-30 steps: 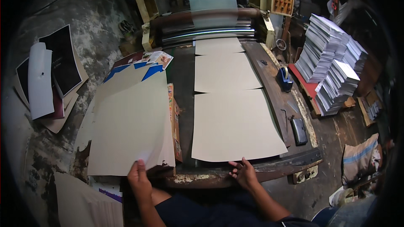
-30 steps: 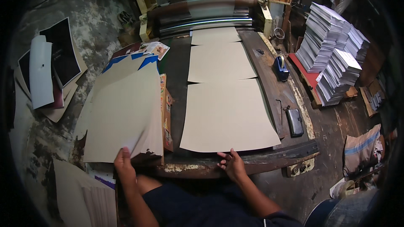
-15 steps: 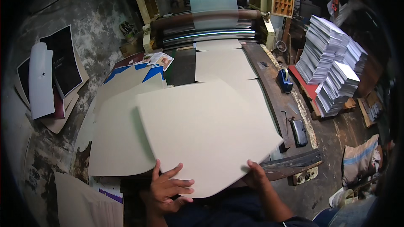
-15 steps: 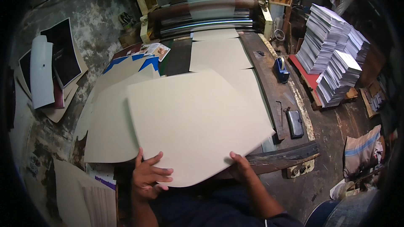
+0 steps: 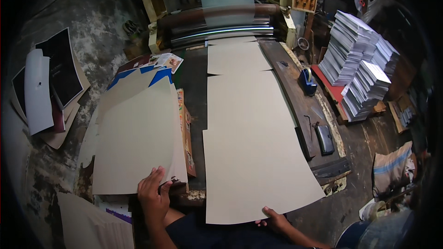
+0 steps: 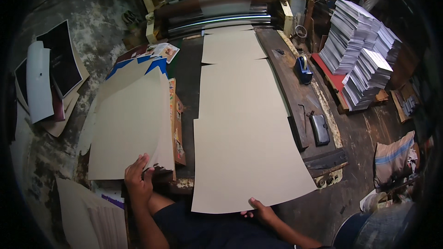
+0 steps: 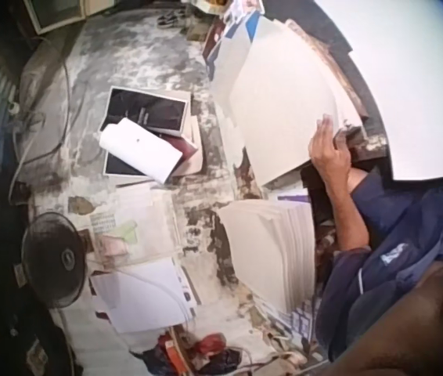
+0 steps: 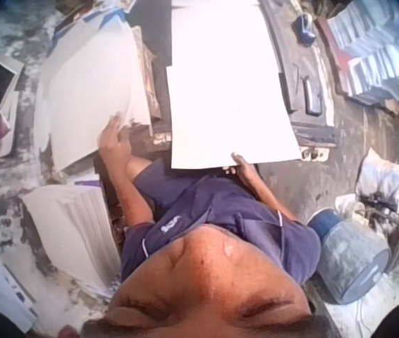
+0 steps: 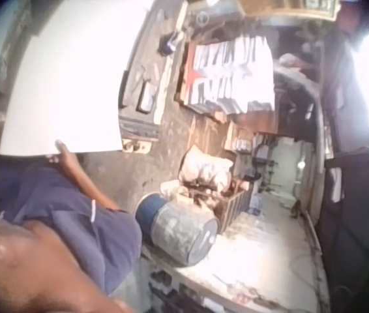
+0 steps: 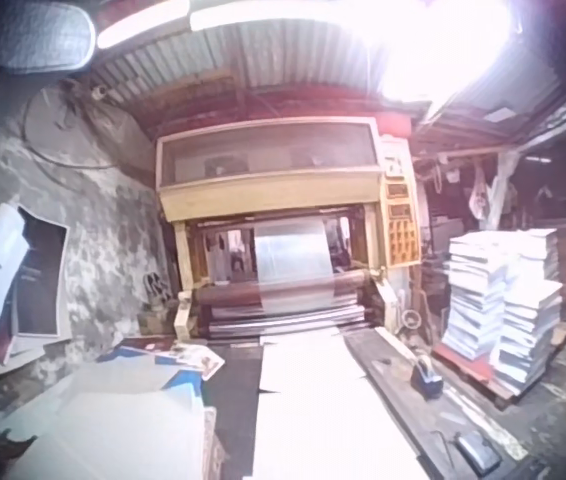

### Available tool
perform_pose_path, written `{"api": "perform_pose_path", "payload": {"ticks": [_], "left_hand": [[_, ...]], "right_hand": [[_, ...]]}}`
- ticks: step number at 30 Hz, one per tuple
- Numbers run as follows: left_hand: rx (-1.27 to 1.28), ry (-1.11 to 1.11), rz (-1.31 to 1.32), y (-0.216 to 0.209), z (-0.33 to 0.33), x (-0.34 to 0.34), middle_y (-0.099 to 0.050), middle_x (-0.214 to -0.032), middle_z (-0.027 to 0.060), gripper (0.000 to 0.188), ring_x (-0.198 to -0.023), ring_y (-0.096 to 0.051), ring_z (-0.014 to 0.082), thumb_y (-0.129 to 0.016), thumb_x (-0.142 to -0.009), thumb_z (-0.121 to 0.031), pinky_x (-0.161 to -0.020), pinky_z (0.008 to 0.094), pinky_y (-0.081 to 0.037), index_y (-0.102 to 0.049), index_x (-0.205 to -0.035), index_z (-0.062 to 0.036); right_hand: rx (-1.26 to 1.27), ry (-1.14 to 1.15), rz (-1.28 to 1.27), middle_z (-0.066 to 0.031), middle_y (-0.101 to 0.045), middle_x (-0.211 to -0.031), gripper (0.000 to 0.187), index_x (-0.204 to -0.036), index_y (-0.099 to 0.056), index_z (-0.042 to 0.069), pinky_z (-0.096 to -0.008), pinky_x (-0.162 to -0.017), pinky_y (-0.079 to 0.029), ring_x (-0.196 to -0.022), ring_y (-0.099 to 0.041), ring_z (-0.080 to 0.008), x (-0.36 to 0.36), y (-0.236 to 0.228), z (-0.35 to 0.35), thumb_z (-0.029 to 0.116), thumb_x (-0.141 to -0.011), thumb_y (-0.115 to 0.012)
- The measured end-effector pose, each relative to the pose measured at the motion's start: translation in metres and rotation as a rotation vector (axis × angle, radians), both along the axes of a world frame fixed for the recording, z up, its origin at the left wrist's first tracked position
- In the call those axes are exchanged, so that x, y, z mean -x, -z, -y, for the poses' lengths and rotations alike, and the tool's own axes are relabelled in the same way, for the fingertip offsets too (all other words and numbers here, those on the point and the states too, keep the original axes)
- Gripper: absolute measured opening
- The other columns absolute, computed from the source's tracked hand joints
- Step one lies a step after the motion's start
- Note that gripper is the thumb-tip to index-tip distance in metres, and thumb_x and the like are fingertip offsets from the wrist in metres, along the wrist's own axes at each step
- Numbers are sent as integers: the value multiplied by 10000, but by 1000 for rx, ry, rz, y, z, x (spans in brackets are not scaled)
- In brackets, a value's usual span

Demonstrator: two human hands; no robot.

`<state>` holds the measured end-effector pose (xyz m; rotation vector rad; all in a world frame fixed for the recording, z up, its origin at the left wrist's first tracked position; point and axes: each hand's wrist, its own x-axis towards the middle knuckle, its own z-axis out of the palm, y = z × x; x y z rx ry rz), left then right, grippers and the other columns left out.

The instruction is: The person places sheets of paper onto the feed of a printing or processing machine, aligning them by hand before they are pulled through.

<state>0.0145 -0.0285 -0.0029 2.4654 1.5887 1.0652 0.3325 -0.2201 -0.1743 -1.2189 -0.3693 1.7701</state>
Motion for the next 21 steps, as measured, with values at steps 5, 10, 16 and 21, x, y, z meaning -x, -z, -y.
{"api": "perform_pose_path", "payload": {"ticks": [5,10,16,21], "left_hand": [[-77,-75,-26,7,1,-2,-703,-1089,110,341,-1095,-641,273,-682,-867,-330,-909,366,-394,-679,-1085,-67],[39,-50,122,0,1,1,-708,-1084,104,379,-1093,-646,261,-725,-826,-353,-925,361,-382,-695,-1067,-62],[184,11,299,-7,-2,9,-707,-1072,140,380,-1127,-630,301,-732,-833,-331,-971,381,-440,-702,-1048,-18],[294,15,417,-16,-1,6,-700,-1077,174,358,-1157,-611,308,-701,-876,-303,-981,371,-446,-697,-1038,16]], "right_hand": [[2,4,60,-185,-670,-970,474,-1136,-518,-47,-279,-647,-452,-740,-601,-201,11,-25,16,394,-1018,-393],[-49,30,2,-181,-648,-1008,496,-1184,-491,-40,-298,-682,-452,-822,-626,-230,9,-21,8,413,-1020,-373],[-69,241,-159,-172,-639,-935,475,-1152,-501,-27,-335,-707,-456,-799,-610,-249,7,-11,-32,411,-1013,-382],[-65,445,-166,-184,-635,-908,506,-1165,-476,-12,-355,-703,-463,-792,-601,-236,7,8,-64,460,-1004,-388]]}}
